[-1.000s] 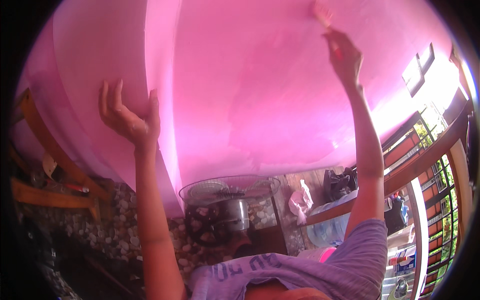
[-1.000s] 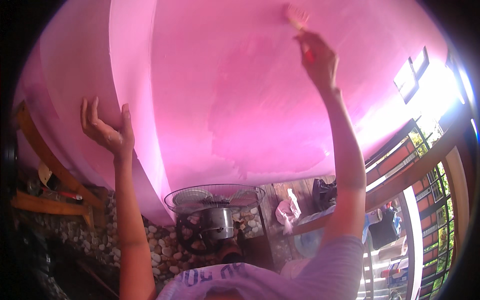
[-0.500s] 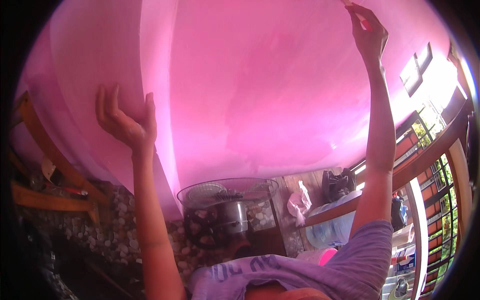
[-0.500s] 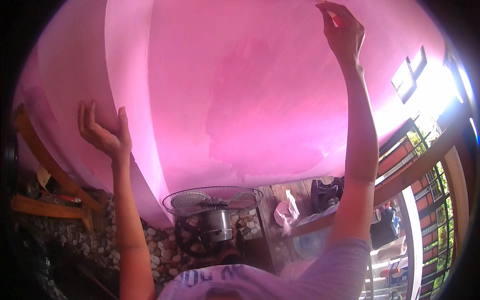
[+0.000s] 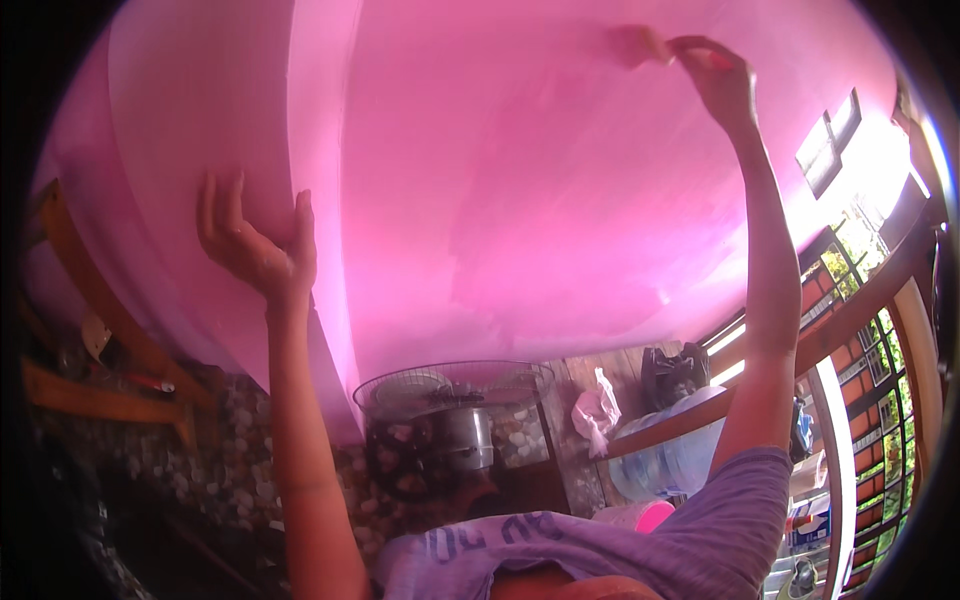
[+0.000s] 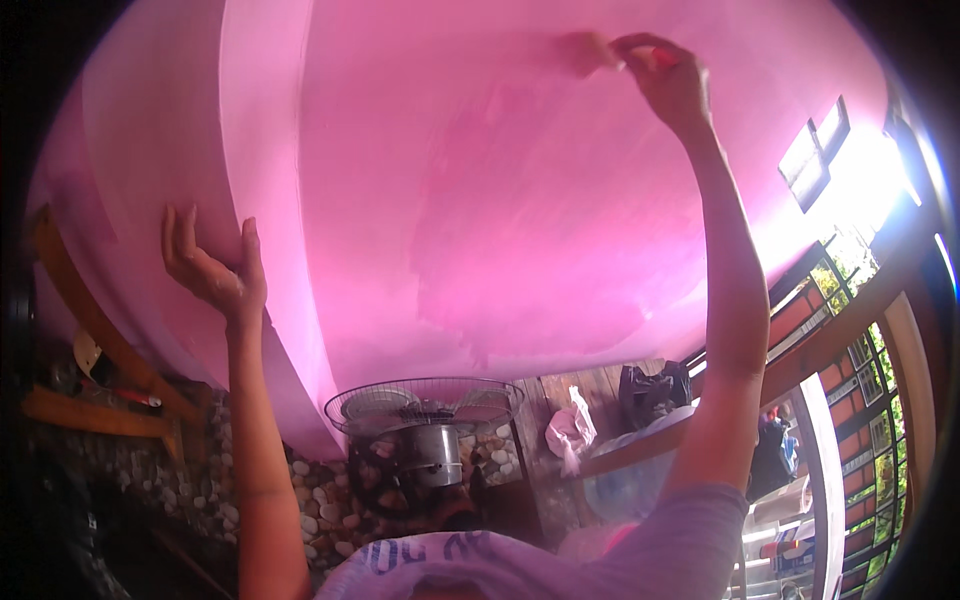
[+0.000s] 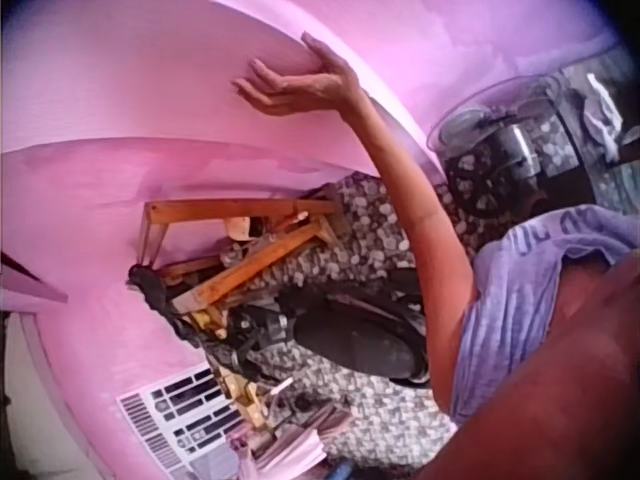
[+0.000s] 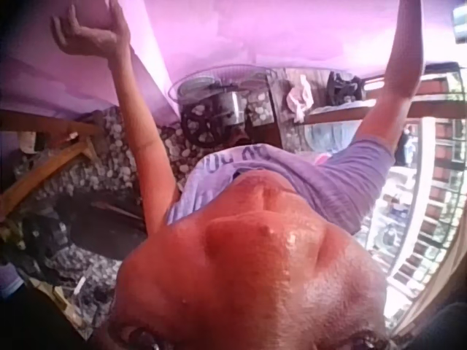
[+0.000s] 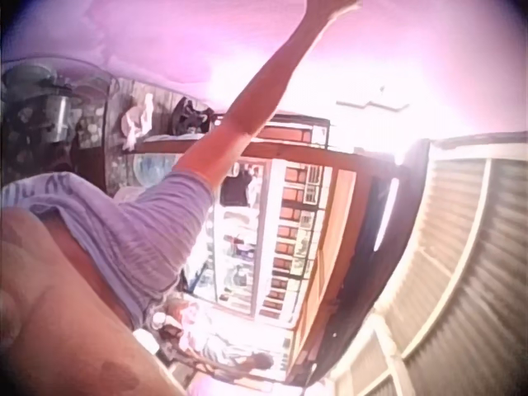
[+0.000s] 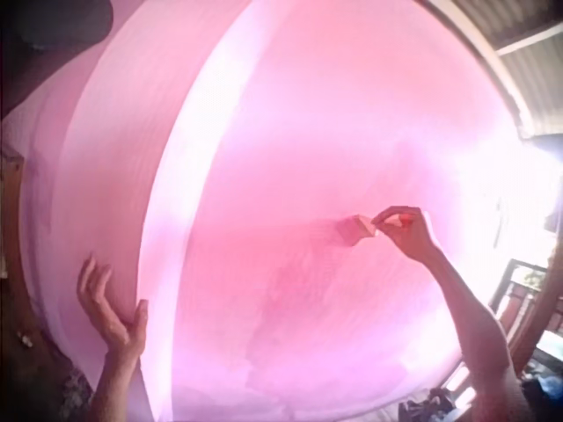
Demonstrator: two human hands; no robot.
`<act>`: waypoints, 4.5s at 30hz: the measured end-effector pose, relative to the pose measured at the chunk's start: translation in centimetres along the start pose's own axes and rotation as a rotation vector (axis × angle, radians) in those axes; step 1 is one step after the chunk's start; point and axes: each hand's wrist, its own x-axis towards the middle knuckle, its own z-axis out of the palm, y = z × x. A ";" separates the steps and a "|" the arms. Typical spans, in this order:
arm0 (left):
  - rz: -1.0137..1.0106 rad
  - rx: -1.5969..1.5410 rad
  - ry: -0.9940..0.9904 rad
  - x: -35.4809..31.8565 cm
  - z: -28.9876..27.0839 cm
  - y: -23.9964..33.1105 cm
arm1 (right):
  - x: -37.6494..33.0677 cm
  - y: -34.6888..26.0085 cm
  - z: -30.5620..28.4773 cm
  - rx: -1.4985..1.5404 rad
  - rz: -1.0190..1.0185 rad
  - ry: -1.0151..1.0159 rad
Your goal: The person dips a paintbrush into a paint container and paints a wall using the paintbrush.
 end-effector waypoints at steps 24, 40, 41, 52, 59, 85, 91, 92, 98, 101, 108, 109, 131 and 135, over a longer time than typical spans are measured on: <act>-0.012 -0.011 0.003 0.7 0.0 1.2 | 0.9 1.4 0.1 -0.171 -0.279 0.258; -0.032 0.017 -0.027 0.7 -0.4 1.6 | 7.2 -0.4 -5.9 -0.104 -0.193 0.335; -0.031 0.017 -0.022 0.7 -0.5 1.5 | 8.3 -0.2 -6.2 -0.156 -0.305 0.467; -0.017 0.040 -0.005 0.9 -0.5 0.5 | 4.8 1.0 -4.1 0.117 -0.080 -0.280; -0.064 -0.022 -0.018 0.5 -0.3 1.2 | 12.4 1.7 -9.9 -0.191 -0.266 0.437; -0.031 0.053 -0.025 0.8 -0.6 0.9 | 0.4 0.8 -1.7 0.088 -0.219 -0.285; -0.036 -0.029 -0.008 0.5 0.3 1.5 | 4.5 2.3 -5.4 0.040 -0.163 -0.088; -0.015 0.008 -0.023 0.4 -0.4 0.6 | 6.3 2.3 -4.1 -0.069 -0.037 -0.026; -0.031 -0.027 0.000 0.2 0.3 1.5 | 3.6 2.7 -3.1 -0.203 -0.165 0.359; -0.029 -0.003 -0.001 0.3 0.2 1.0 | -4.6 1.6 1.8 -0.086 -0.190 0.129; -0.031 0.013 0.000 0.6 0.1 1.4 | -9.0 3.7 2.2 0.213 -0.007 -0.414; -0.034 0.014 -0.002 0.4 0.2 1.3 | -7.2 4.0 1.2 0.168 0.072 -0.347; -0.019 0.029 -0.023 0.0 0.1 1.8 | -6.7 3.3 0.2 -0.010 -0.060 0.216; -0.014 0.027 -0.011 0.0 0.1 2.3 | -8.0 3.5 2.7 -0.082 -0.072 0.363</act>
